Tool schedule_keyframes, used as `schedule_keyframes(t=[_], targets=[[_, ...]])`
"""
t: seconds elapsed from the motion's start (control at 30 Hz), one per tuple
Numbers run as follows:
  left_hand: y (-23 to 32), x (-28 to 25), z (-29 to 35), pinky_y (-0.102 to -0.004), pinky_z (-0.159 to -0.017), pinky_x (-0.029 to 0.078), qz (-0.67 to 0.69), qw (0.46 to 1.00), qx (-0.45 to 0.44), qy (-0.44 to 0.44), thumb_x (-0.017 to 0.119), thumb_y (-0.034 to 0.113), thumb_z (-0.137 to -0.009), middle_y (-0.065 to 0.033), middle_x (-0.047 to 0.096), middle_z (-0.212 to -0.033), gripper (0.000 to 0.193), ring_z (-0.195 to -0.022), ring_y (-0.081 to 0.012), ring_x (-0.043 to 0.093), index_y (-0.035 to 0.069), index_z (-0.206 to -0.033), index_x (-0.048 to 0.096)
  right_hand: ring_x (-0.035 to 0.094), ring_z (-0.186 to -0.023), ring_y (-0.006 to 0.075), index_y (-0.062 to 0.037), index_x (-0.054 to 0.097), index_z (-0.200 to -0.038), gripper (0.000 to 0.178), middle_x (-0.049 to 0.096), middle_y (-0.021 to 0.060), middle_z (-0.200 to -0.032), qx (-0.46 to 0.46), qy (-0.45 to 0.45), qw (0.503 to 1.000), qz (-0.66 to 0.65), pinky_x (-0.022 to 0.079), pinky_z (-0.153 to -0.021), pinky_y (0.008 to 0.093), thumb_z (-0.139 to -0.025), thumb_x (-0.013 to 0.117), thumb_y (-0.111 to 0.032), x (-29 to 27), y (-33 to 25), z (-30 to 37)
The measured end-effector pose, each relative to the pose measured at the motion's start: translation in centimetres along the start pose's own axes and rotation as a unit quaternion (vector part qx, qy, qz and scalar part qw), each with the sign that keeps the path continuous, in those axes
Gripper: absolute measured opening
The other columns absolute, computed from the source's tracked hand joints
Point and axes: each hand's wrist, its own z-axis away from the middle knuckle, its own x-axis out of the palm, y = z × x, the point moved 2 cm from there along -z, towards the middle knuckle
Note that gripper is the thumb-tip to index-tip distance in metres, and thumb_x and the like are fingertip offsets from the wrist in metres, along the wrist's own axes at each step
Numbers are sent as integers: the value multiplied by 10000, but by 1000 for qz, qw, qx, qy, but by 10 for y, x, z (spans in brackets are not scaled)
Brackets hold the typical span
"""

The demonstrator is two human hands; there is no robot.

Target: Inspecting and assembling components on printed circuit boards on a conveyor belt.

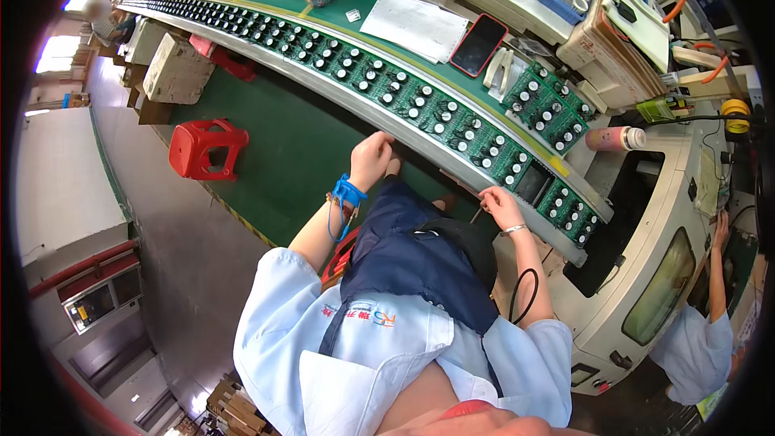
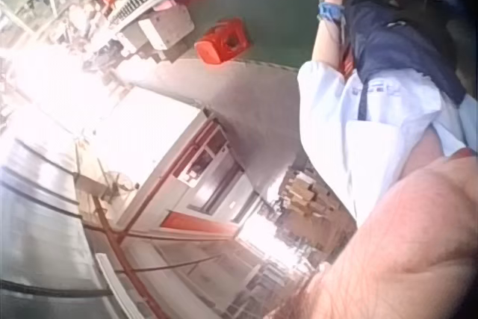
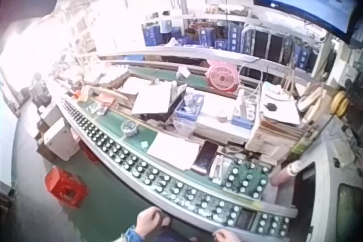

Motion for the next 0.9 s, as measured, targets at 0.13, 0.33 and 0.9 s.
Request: schedule_keyframes(t=[0.13, 0.33, 0.9], targets=[[-27, -10, -29, -325, -583, 463, 14, 1000, -5, 8, 518, 39, -748, -109, 579, -694, 75, -630, -256, 573, 42, -799, 574, 550, -645, 111, -22, 568, -916, 164, 592, 53, -738, 18, 26, 999, 15, 456, -602, 239, -867, 455, -130, 17, -14, -5], [-58, -17, -67, -324, -586, 451, -6, 999, 31, -11, 527, 29, -755, -107, 570, -730, 114, -661, -225, 562, 34, -860, 572, 552, -648, 113, -24, 568, -920, 163, 594, 54, -740, 49, 62, 997, 2, 458, -610, 238, -867, 453, -127, 58, -30, -18], [-87, -1, -92, -414, -601, 474, 19, 972, 48, -227, 528, 103, -720, -157, 519, -971, 402, -704, -342, 566, 29, -1107, 453, 553, -691, 115, -21, 550, -952, 154, 590, 62, -777, 54, 125, 991, -9, 454, -638, 240, -869, 456, -112, 117, -89, -56]])
